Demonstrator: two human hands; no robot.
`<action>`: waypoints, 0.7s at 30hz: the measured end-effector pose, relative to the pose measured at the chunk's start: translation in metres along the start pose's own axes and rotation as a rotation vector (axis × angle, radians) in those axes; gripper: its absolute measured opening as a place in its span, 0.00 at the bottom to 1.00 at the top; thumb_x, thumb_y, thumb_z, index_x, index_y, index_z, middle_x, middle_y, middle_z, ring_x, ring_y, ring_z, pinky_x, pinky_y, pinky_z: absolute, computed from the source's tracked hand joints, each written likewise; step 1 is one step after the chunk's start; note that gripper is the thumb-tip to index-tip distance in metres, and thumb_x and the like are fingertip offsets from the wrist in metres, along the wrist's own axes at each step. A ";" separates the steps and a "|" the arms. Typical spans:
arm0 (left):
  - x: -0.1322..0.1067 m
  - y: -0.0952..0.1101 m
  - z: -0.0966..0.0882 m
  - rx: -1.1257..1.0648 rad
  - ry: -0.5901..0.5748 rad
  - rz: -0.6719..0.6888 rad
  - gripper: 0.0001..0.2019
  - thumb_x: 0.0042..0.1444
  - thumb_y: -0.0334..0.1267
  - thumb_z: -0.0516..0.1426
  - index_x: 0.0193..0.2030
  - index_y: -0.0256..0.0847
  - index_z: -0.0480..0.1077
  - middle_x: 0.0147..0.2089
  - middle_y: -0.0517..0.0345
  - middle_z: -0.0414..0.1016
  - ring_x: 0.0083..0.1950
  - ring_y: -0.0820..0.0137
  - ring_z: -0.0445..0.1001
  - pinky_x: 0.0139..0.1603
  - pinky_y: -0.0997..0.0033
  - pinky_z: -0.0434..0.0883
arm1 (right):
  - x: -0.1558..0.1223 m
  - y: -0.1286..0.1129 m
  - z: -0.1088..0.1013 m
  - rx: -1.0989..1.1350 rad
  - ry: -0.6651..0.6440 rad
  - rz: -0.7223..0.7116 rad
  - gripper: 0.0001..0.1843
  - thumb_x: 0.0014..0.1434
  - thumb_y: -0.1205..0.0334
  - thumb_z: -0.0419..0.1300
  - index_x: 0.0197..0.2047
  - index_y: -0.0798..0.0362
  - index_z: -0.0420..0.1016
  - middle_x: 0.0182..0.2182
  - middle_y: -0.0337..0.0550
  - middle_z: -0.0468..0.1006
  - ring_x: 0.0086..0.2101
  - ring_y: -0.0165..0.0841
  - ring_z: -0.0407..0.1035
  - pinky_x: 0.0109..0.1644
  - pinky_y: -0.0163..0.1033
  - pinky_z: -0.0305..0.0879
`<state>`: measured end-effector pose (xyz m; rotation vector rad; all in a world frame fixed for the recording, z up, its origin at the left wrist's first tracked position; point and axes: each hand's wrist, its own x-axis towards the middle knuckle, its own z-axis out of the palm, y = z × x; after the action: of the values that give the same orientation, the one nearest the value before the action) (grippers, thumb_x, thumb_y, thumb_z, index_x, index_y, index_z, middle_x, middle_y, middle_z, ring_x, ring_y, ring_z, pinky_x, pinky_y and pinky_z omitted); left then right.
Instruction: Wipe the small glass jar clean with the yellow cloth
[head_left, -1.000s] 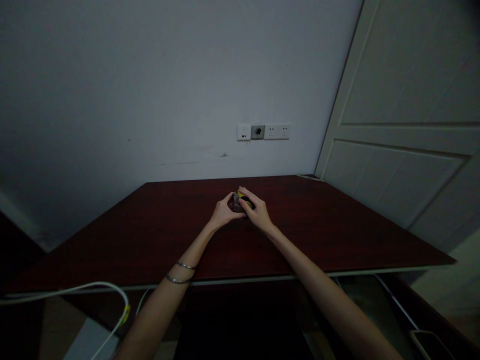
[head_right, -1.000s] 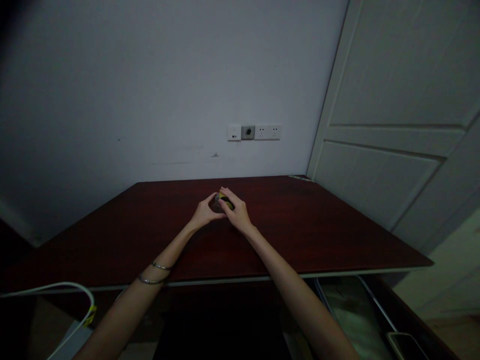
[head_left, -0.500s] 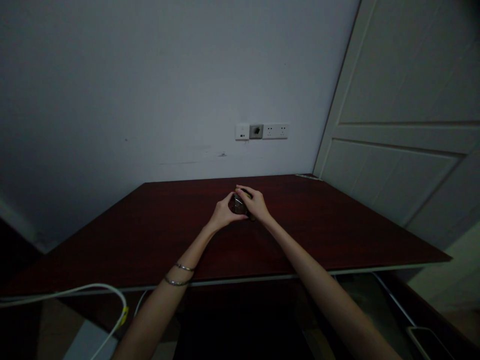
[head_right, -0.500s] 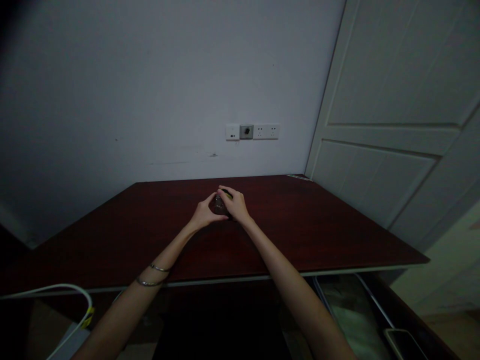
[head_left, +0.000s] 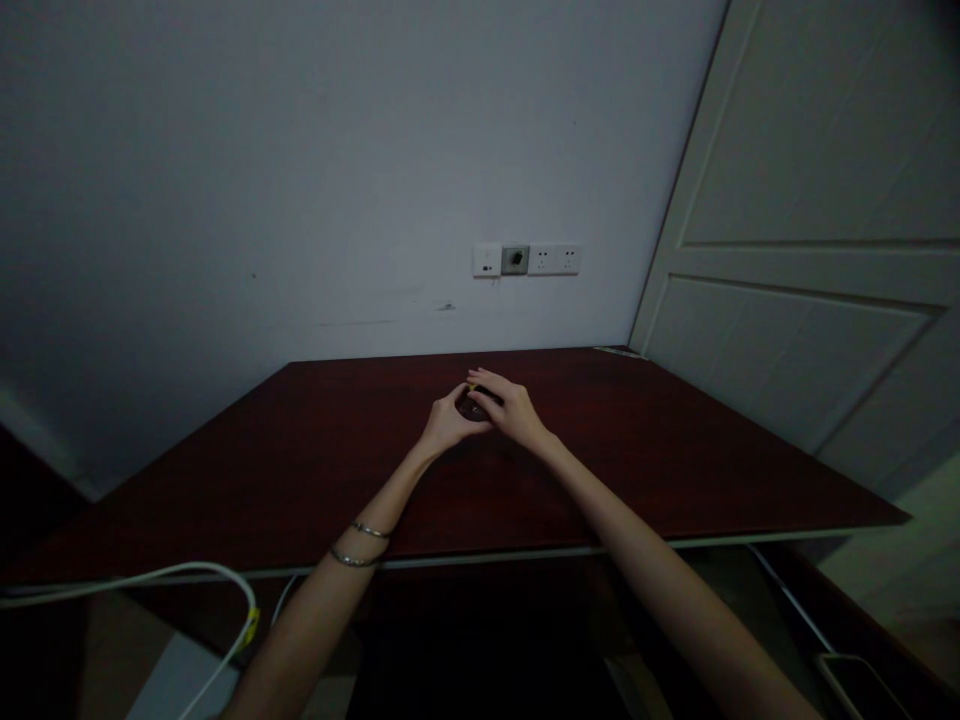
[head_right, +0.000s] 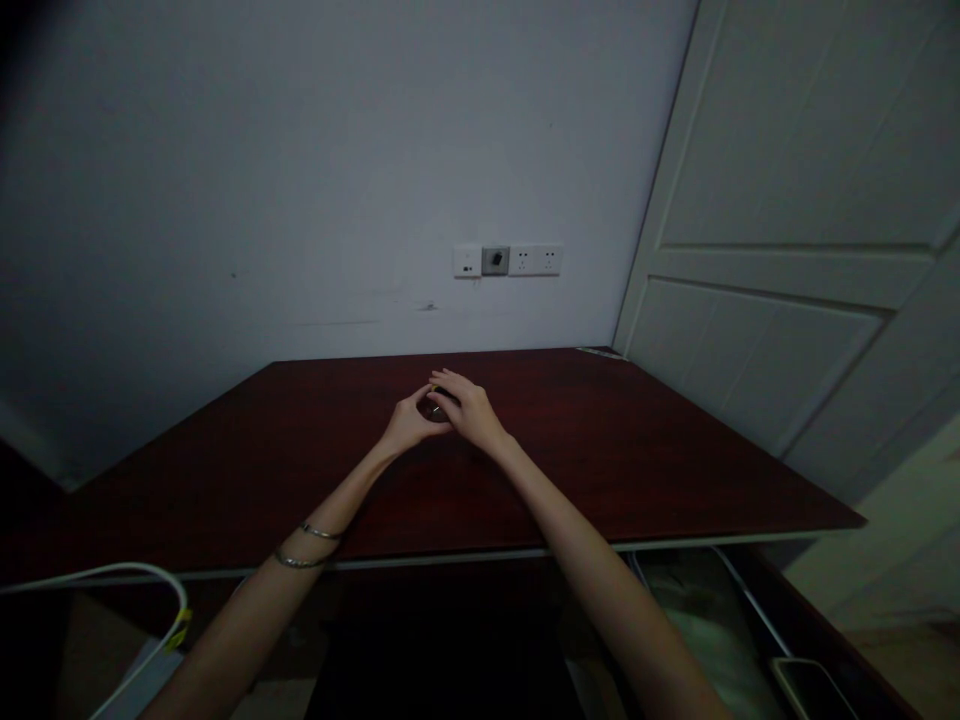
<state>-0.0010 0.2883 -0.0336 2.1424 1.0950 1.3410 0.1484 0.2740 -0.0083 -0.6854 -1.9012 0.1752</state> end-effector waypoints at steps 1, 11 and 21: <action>0.000 0.001 0.000 0.001 -0.002 0.000 0.32 0.35 0.40 0.65 0.51 0.37 0.66 0.38 0.56 0.75 0.39 0.67 0.73 0.40 0.71 0.70 | 0.003 0.002 0.002 0.003 0.033 0.038 0.16 0.57 0.59 0.55 0.48 0.48 0.73 0.49 0.45 0.74 0.52 0.38 0.65 0.58 0.49 0.59; 0.001 -0.004 -0.002 0.049 0.055 -0.013 0.22 0.41 0.31 0.59 0.47 0.37 0.69 0.43 0.51 0.75 0.42 0.63 0.74 0.43 0.70 0.70 | -0.004 -0.010 0.017 -0.095 -0.098 -0.118 0.16 0.57 0.61 0.55 0.49 0.48 0.72 0.53 0.43 0.70 0.57 0.38 0.58 0.63 0.53 0.49; 0.002 0.002 0.001 -0.108 0.052 -0.061 0.35 0.30 0.41 0.68 0.49 0.36 0.66 0.45 0.51 0.74 0.45 0.63 0.73 0.47 0.65 0.70 | 0.014 0.010 0.013 0.236 0.214 0.331 0.17 0.54 0.51 0.56 0.42 0.51 0.77 0.42 0.43 0.78 0.43 0.38 0.72 0.51 0.44 0.67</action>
<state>0.0006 0.2887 -0.0319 1.9919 1.0742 1.4024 0.1363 0.2923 -0.0066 -0.8185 -1.5249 0.5080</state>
